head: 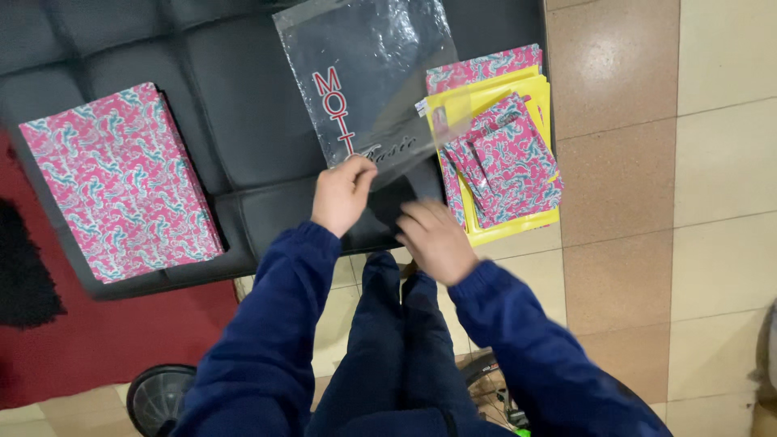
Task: The person places a stack of folded patterned clothes and yellow papers into a plastic shipping bag, seals it by hand, and then retrieves another plastic bag from a shelf to repeat the process.
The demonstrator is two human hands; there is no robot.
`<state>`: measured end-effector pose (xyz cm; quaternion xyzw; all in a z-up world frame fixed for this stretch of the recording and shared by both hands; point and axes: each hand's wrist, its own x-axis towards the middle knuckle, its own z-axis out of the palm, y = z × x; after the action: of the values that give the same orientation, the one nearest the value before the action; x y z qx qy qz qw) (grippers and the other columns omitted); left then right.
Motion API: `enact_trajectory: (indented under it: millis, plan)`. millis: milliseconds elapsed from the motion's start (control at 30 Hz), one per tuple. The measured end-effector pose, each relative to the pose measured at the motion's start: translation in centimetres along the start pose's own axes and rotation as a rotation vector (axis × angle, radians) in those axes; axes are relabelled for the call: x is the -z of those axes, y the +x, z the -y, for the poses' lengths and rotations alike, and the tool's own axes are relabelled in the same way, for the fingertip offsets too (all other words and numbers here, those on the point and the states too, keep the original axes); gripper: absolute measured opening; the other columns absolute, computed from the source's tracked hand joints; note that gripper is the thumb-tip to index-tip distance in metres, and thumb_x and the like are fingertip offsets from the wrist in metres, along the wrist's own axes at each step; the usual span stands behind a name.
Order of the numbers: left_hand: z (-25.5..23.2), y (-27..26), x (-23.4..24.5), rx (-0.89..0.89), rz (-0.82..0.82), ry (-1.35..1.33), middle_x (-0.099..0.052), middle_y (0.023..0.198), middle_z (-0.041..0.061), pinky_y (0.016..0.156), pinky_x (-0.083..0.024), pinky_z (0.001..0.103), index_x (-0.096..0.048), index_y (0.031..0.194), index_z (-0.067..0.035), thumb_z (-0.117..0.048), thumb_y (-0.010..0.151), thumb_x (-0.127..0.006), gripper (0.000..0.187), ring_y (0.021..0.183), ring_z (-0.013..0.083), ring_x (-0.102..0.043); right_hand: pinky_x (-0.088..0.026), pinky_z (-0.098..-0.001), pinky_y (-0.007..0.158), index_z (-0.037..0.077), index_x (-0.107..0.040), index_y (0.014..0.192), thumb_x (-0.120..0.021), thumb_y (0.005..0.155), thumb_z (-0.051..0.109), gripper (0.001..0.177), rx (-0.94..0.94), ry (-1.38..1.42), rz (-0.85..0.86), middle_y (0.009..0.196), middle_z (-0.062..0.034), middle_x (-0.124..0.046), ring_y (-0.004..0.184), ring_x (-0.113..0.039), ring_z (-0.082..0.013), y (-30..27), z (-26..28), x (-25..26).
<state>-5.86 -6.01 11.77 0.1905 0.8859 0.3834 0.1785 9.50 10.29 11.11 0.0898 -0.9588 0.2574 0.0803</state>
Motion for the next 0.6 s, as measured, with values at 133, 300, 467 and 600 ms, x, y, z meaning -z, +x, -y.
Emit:
enact_trajectory:
  millis: [133, 300, 467, 600]
  plan:
    - [1.4, -0.9, -0.2, -0.088, 0.019, 0.121, -0.078, 0.092, 0.002, 0.084, -0.061, 0.038, -0.073, 0.103, -0.02, -0.017, 0.096, -0.066, 0.01, 0.093, 0.0258, -0.075, -0.046, -0.0471, 0.11, 0.005, -0.063, 0.107, -0.062, 0.099, 0.022, 0.019, 0.174, -0.221, 0.001, 0.115, -0.013, -0.066, 0.117, -0.061, -0.0305, 7.7, 0.7, 0.2]
    - [1.9, -1.7, 0.6, -0.241, -0.14, 0.335, -0.075, 0.087, 0.0, 0.074, -0.059, 0.034, -0.073, 0.104, -0.023, -0.025, 0.098, -0.06, 0.014, 0.084, 0.0226, -0.074, -0.057, -0.0558, 0.079, 0.008, -0.066, 0.119, -0.057, 0.097, 0.049, 0.048, -0.106, -0.166, 0.575, 0.093, -0.0165, -0.072, 0.09, -0.073, -0.0414, 10.0, -0.1, -0.6]
    - [-4.4, -3.0, 3.6, -0.504, -0.355, 0.542, -0.066, 0.094, 0.002, 0.076, -0.053, 0.035, -0.07, 0.106, -0.023, -0.021, 0.101, -0.046, 0.025, 0.091, 0.022, -0.068, -0.055, -0.0463, 0.083, 0.025, -0.073, 0.107, -0.05, 0.093, 0.049, 0.036, -0.893, -0.221, 0.546, 0.1, -0.0038, -0.074, 0.101, -0.073, -0.0296, 13.2, -3.6, -9.6]
    - [-8.9, -5.4, 4.3, -0.699, -0.515, 0.529, -0.062, 0.11, 0.008, 0.081, -0.051, 0.039, -0.067, 0.124, -0.017, -0.011, 0.103, -0.037, 0.037, 0.098, 0.0271, -0.062, -0.047, -0.0533, 0.099, 0.022, -0.057, 0.141, -0.063, 0.095, 0.053, 0.055, -0.412, -0.399, 0.353, 0.121, -0.0078, -0.061, 0.121, -0.057, -0.0299, 16.5, -0.7, -2.1]
